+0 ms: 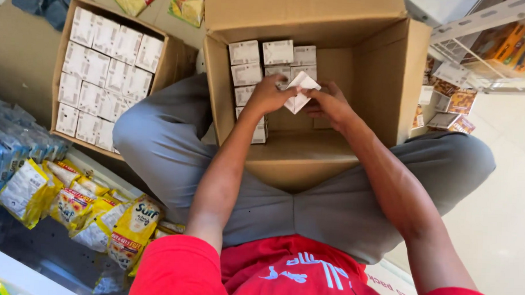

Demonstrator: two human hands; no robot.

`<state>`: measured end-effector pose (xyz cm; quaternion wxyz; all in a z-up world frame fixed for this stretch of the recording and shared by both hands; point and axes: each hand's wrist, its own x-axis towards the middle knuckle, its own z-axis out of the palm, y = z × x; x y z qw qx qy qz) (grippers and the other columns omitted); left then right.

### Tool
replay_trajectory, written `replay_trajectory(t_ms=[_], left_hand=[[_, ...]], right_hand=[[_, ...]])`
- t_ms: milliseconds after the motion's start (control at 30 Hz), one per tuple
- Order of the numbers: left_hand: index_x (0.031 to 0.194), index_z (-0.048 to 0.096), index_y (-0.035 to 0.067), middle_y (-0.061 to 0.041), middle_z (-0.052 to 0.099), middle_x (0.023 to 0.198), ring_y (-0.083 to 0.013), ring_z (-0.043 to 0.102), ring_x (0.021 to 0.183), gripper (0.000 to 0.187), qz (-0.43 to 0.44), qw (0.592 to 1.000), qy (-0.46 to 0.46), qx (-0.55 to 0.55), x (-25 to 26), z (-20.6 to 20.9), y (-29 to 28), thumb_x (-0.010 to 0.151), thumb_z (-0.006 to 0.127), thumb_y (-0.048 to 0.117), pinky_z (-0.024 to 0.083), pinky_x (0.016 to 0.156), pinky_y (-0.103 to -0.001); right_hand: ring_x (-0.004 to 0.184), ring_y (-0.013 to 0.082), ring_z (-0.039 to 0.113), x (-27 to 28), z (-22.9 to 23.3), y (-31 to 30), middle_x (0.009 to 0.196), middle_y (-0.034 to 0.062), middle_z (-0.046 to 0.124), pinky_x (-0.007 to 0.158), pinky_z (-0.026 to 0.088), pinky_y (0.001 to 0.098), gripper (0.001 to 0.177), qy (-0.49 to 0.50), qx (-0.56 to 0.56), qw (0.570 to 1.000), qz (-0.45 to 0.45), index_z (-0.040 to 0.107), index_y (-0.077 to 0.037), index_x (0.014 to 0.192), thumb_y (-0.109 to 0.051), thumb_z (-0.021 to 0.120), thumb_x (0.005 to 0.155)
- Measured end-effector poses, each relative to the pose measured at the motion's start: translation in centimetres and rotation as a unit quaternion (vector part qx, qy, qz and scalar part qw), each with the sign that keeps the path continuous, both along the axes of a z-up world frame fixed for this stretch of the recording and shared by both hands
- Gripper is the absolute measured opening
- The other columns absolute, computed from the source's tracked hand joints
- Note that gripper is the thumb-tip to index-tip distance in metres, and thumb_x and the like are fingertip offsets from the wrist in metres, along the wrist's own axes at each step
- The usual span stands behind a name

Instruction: Packing small individual product boxes into a larger cardboard shipping box.

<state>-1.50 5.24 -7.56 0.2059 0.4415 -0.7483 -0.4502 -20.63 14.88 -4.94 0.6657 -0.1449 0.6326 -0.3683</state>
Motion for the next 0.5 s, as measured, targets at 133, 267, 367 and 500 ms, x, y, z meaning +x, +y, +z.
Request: replay_trajectory(t_ms=[133,267,367,500], left_hand=[[0.137,0.056,0.000,-0.021,0.073,0.109,-0.0279,0.075,0.080,0.073,0.041,0.926,-0.154,0.343,-0.4,-1.4,1.4,0.083,0.082,0.042,0.063,0.055,-0.040],[0.122,0.071,0.004,-0.014,0.079,0.090,-0.0247,0.077,0.070,0.053,0.019,0.911,-0.225,0.344,0.3,-6.7,3.3,0.078,0.082,0.031,0.063,0.052,-0.039],[0.118,0.072,0.002,-0.019,0.078,0.098,-0.0322,0.080,0.078,0.043,-0.011,0.893,-0.271,0.359,0.7,-9.2,4.7,0.083,0.079,0.026,0.065,0.064,-0.041],[0.107,0.076,0.002,-0.022,0.073,0.109,-0.0383,0.070,0.102,0.037,-0.048,0.947,-0.279,0.152,0.6,-11.5,6.6,0.078,0.086,0.024,0.057,0.087,-0.043]], right_hand=[[0.094,0.0309,0.071,-0.1,-7.9,2.0,0.116,0.0179,0.069,0.078,0.060,0.0437,0.059,-0.005,0.118,0.992,0.043,0.052,-0.001,0.142,-0.039,0.062,0.098],[0.105,0.0252,0.063,0.6,-14.5,4.9,0.124,0.0118,0.065,0.087,0.058,0.0438,0.048,0.019,0.148,0.983,0.110,0.051,-0.008,0.139,-0.030,0.063,0.099],[0.106,0.0250,0.061,0.2,-18.0,6.1,0.124,0.0128,0.067,0.088,0.055,0.0419,0.039,0.051,0.120,0.981,0.141,0.065,-0.003,0.131,-0.028,0.060,0.101],[0.101,0.0244,0.064,1.4,-18.6,4.7,0.119,0.0111,0.069,0.084,0.056,0.0403,0.036,0.020,0.113,0.980,0.160,0.065,-0.003,0.128,-0.024,0.058,0.099]])
